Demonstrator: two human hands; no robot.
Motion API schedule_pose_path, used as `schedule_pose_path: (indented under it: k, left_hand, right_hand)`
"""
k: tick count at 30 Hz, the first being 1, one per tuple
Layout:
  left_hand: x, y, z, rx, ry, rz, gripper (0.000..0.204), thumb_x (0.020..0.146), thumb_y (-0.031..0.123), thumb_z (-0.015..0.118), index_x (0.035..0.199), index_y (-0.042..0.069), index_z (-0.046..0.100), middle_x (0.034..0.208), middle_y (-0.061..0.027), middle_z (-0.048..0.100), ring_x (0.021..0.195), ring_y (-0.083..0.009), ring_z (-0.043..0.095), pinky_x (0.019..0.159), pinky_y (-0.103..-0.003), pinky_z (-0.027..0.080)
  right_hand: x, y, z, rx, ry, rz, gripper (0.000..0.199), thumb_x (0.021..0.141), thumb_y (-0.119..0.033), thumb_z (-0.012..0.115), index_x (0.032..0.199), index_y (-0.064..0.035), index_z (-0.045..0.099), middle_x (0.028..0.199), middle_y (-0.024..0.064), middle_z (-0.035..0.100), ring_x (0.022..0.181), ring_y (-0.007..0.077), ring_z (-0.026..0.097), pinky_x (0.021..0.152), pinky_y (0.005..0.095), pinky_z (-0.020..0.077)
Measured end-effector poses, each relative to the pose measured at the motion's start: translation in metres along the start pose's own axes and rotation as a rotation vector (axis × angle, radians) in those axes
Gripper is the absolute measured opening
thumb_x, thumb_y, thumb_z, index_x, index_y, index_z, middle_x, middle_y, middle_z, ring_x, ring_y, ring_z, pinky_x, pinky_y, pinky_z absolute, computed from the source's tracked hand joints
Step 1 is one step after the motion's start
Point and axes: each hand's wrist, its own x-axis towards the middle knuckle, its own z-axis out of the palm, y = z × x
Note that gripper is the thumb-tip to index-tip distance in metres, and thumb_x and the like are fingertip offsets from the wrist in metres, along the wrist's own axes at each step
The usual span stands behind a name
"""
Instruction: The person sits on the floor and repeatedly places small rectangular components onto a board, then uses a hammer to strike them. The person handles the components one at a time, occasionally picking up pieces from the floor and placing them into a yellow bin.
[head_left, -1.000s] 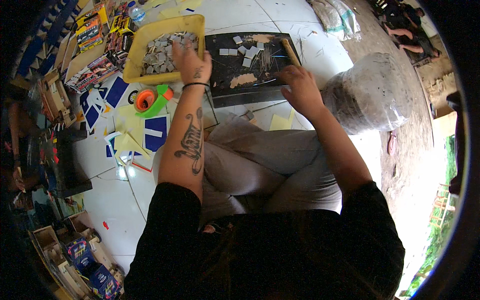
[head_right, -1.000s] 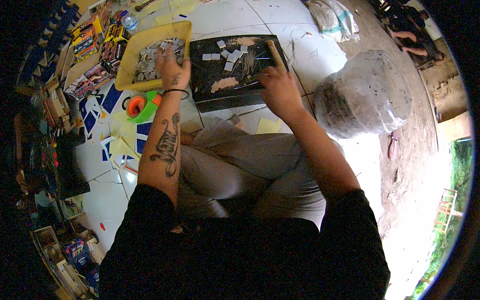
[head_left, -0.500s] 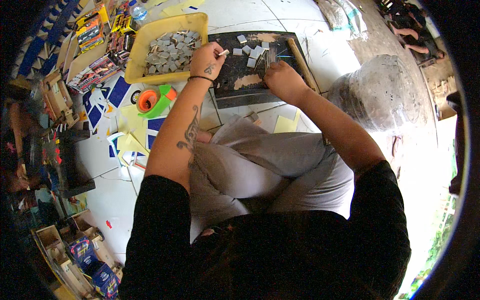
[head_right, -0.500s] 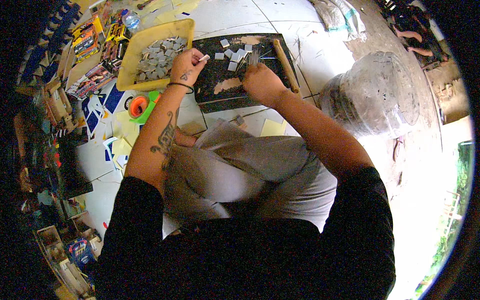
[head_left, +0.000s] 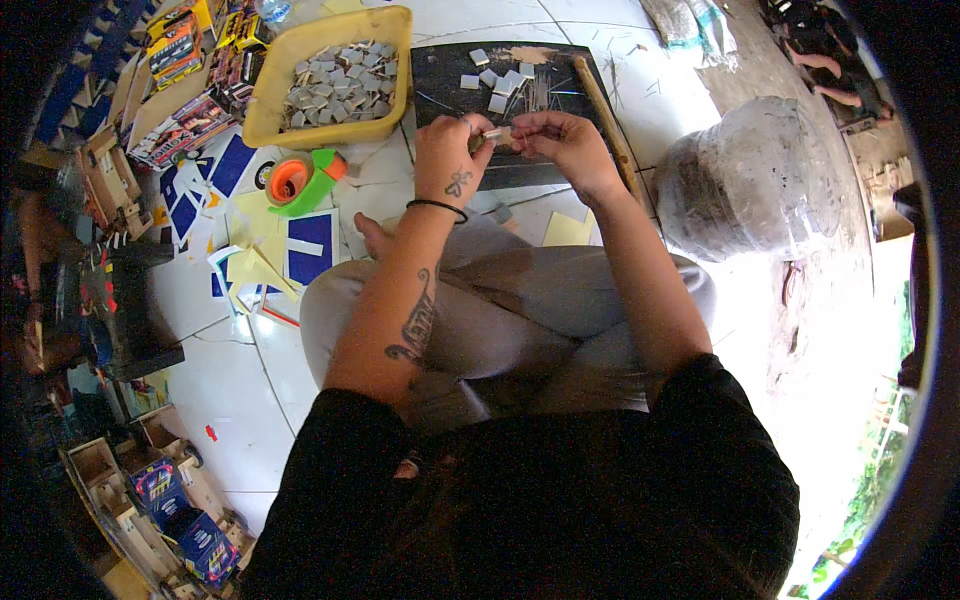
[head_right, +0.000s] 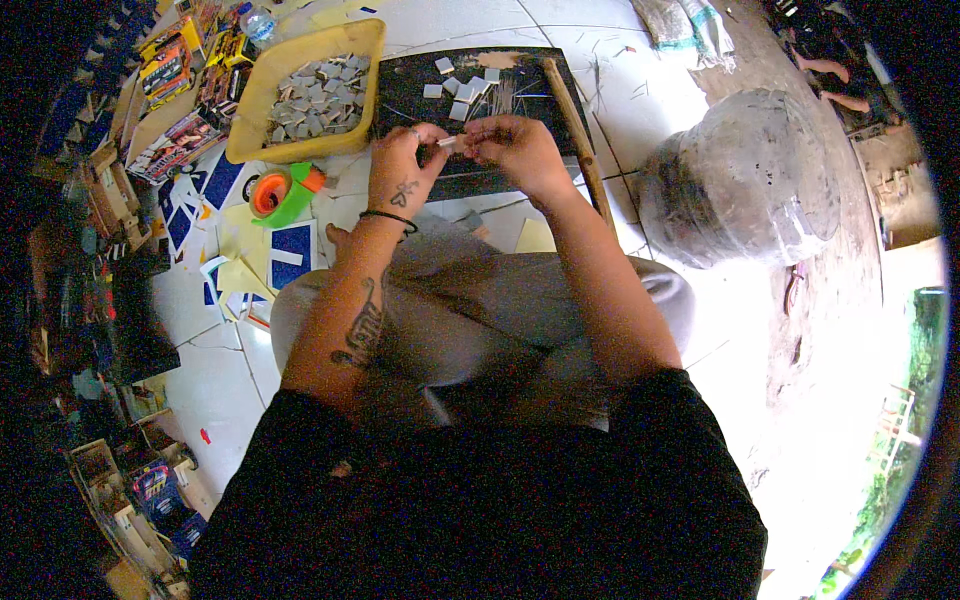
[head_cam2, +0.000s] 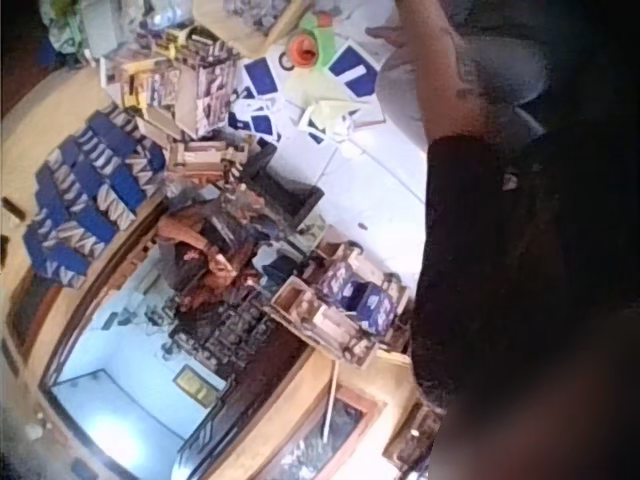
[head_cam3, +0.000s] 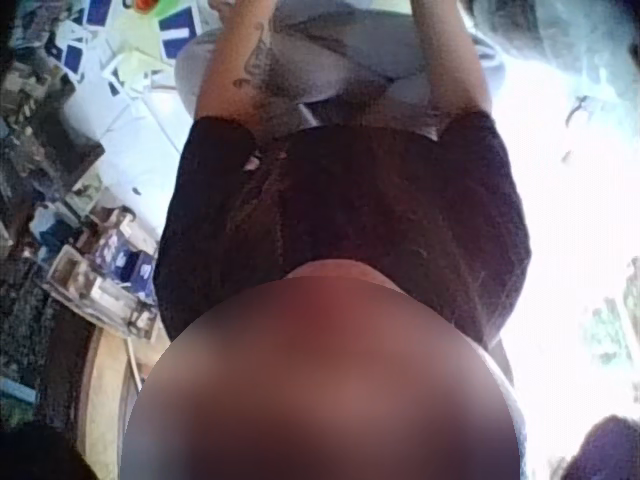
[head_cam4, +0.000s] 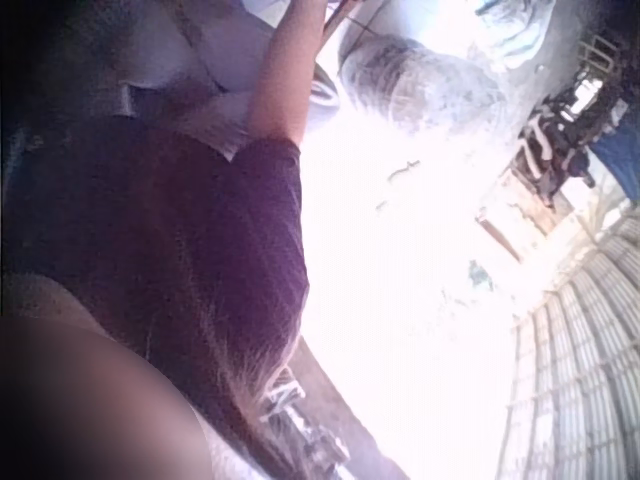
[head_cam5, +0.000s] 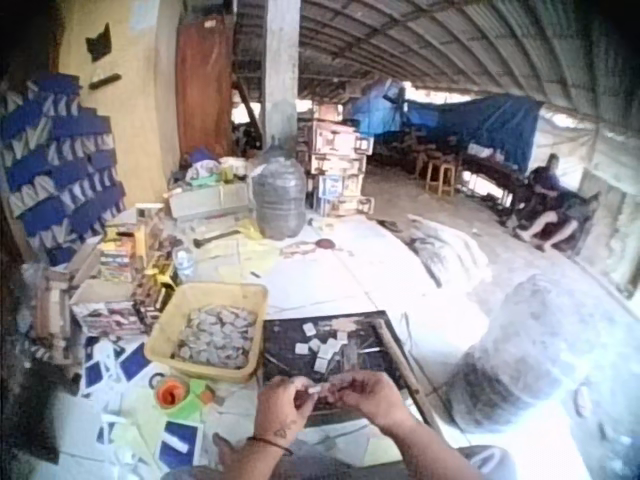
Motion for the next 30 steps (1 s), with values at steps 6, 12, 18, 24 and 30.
schedule_pose_path:
  k: [6, 12, 18, 24, 30]
  left_hand:
    - [0.007, -0.011, 0.014, -0.011, 0.005, 0.056, 0.013, 0.072, 0.021, 0.07, 0.081, 0.013, 0.068, 0.074, -0.002, 0.064, 0.084, -0.0236, 0.056, 0.074, -0.04, 0.039]
    - [0.009, -0.009, 0.013, 0.093, -0.065, 0.028, 0.013, 0.072, 0.025, 0.07, 0.079, 0.014, 0.069, 0.077, -0.0015, 0.066, 0.084, -0.023, 0.056, 0.075, -0.04, 0.037]
    - [0.009, -0.007, 0.011, 0.121, -0.071, 0.027, 0.014, 0.071, 0.025, 0.07, 0.08, 0.014, 0.069, 0.078, -0.002, 0.066, 0.084, -0.0233, 0.056, 0.075, -0.041, 0.037]
    - [0.008, -0.007, 0.011, 0.117, -0.048, 0.036, 0.015, 0.071, 0.025, 0.07, 0.08, 0.014, 0.069, 0.078, -0.0019, 0.065, 0.085, -0.0232, 0.056, 0.075, -0.041, 0.037]
    - [0.008, -0.009, 0.012, 0.121, -0.032, 0.057, 0.019, 0.07, 0.028, 0.072, 0.081, 0.013, 0.069, 0.077, -0.0055, 0.065, 0.083, -0.0263, 0.057, 0.074, -0.042, 0.039]
  right_hand:
    - [0.011, 0.006, 0.005, -0.189, 0.169, -0.116, 0.015, 0.082, -0.009, 0.064, 0.092, 0.0011, 0.068, 0.081, 0.0072, 0.067, 0.072, 0.0098, 0.06, 0.065, 0.023, 0.0481]
    - [0.017, 0.01, 0.013, -0.308, 0.244, -0.245, 0.012, 0.083, -0.009, 0.064, 0.09, 0.0002, 0.067, 0.076, 0.0045, 0.066, 0.066, 0.0069, 0.058, 0.06, 0.022, 0.0465]
    - [0.015, 0.007, 0.013, -0.613, 0.249, -0.403, 0.012, 0.082, -0.008, 0.066, 0.088, 0.0023, 0.065, 0.076, 0.0092, 0.067, 0.068, 0.0086, 0.062, 0.063, 0.0241, 0.0501]
    - [0.014, 0.005, 0.013, -0.629, 0.246, -0.395, 0.011, 0.082, -0.007, 0.066, 0.088, 0.002, 0.065, 0.076, 0.0087, 0.067, 0.07, 0.0092, 0.063, 0.063, 0.0242, 0.0505]
    - [0.012, 0.003, 0.015, -0.628, 0.233, -0.438, 0.011, 0.081, -0.006, 0.066, 0.089, 0.0017, 0.066, 0.077, 0.0099, 0.067, 0.07, 0.0109, 0.064, 0.064, 0.0249, 0.051]
